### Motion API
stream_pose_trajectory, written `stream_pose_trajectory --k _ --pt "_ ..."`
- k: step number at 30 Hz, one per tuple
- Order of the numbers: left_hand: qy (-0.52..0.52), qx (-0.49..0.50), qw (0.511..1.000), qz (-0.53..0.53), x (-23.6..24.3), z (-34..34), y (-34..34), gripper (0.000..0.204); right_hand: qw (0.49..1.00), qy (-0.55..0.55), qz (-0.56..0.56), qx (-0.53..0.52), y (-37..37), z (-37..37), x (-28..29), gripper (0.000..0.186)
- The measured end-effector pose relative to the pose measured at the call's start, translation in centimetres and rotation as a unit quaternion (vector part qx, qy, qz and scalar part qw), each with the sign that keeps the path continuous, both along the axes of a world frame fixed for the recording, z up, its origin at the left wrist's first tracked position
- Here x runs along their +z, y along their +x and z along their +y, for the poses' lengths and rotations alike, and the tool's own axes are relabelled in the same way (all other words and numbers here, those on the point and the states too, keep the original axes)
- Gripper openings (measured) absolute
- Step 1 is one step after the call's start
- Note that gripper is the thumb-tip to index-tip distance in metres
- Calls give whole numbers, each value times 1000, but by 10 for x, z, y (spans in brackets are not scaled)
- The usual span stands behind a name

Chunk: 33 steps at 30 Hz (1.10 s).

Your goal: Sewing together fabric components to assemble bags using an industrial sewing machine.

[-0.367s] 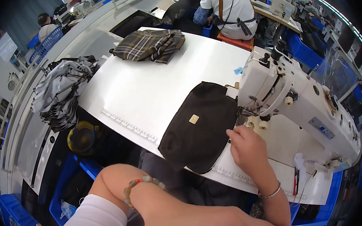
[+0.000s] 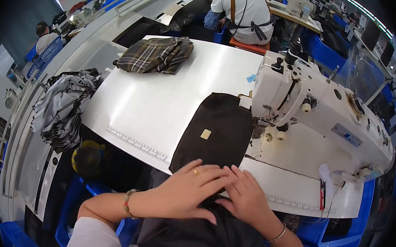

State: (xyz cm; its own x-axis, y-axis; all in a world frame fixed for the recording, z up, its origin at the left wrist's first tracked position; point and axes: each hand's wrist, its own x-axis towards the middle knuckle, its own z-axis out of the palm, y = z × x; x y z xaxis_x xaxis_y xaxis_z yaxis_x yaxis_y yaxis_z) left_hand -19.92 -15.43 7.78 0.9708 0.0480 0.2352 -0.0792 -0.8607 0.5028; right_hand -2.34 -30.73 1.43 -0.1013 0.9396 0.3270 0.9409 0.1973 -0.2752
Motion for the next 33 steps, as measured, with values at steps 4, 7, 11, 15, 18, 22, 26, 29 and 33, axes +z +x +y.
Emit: stream_pose_trajectory --k 4,7,11,15,18,22,26,29,33 --pt "186 49 981 -20 -56 12 -31 54 1000 7 -2 -1 -4 0 2 56" --pt "163 33 980 -105 -71 24 -30 41 1000 17 -14 -1 -4 -1 -1 54" --pt "133 22 982 -129 -61 31 -19 26 998 62 29 -3 -4 -2 -4 48" --pt "135 40 972 -189 -44 30 -10 17 987 145 53 -32 -3 1 -1 41" --pt "150 37 966 -207 -38 29 -6 17 979 197 29 -48 0 2 2 39" --pt "169 36 961 -216 -33 28 -3 17 968 245 1 -51 0 2 6 33" --pt "177 31 960 -215 -32 27 -2 18 962 267 -18 -49 1 3 10 27" --pt "189 25 959 -212 -32 26 -3 18 958 278 -67 -34 2 2 11 25" --pt "222 45 943 -243 -27 15 2 18 955 285 -79 -28 2 2 14 25"
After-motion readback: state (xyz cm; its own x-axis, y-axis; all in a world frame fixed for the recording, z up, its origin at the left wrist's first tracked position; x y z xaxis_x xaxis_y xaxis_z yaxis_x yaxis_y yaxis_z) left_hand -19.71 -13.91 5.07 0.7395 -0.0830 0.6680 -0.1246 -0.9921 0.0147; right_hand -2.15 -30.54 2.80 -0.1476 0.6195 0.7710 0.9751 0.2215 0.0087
